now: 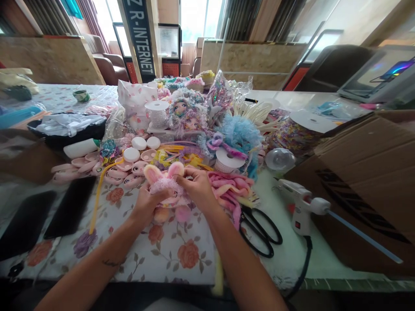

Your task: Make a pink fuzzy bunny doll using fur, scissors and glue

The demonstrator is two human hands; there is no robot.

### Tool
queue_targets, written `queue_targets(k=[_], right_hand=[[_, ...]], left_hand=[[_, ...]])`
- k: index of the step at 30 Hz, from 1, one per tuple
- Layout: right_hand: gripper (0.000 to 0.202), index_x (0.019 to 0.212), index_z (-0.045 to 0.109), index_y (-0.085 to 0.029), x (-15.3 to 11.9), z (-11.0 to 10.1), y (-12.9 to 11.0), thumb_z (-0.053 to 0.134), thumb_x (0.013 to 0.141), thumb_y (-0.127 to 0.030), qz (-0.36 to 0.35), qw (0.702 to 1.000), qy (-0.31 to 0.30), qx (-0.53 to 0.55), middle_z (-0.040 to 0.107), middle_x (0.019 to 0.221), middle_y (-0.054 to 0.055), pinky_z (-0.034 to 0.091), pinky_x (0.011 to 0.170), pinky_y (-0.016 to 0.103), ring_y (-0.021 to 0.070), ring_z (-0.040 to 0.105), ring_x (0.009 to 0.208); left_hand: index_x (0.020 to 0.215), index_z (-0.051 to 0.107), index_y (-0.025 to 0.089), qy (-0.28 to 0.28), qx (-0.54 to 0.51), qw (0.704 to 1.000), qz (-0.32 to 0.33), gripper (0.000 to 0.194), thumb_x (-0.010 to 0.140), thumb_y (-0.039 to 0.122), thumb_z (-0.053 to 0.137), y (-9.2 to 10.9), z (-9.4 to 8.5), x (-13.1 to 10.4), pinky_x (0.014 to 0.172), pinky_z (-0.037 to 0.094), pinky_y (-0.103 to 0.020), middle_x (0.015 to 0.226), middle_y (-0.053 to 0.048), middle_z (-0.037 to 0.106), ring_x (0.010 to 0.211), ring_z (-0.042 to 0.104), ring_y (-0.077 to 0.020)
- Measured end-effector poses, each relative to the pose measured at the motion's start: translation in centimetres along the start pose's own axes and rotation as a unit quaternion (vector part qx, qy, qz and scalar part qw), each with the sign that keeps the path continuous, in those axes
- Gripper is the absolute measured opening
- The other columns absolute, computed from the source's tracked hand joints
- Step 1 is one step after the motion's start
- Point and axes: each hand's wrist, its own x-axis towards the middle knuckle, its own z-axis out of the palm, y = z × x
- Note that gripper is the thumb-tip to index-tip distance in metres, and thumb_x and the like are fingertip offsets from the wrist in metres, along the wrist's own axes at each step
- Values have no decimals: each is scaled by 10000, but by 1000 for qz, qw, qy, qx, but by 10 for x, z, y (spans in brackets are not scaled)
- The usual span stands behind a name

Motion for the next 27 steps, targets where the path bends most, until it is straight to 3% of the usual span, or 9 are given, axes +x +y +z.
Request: queue_targets(k=[18, 27], right_hand=[[196, 762, 761, -197, -1, 2, 7, 747, 712, -386, -22, 999, 3, 44, 546, 818, 17, 383, 755, 292, 172, 505, 807], [225, 725, 736, -174, -4, 0, 7, 721, 740, -399, -24, 999, 2, 21, 523, 780, 11, 360, 694, 283, 159, 472, 763]], left_hand=[[789, 613, 144, 23, -13, 1000, -7, 361, 552, 298, 839, -1, 2, -2, 577, 462, -245, 719, -17, 597, 615, 524, -122], [783, 617, 139, 16, -20, 1000, -10, 348, 545, 267, 837, -2, 3, -1, 589, 472, -263, 724, -22, 614, 630, 549, -144]])
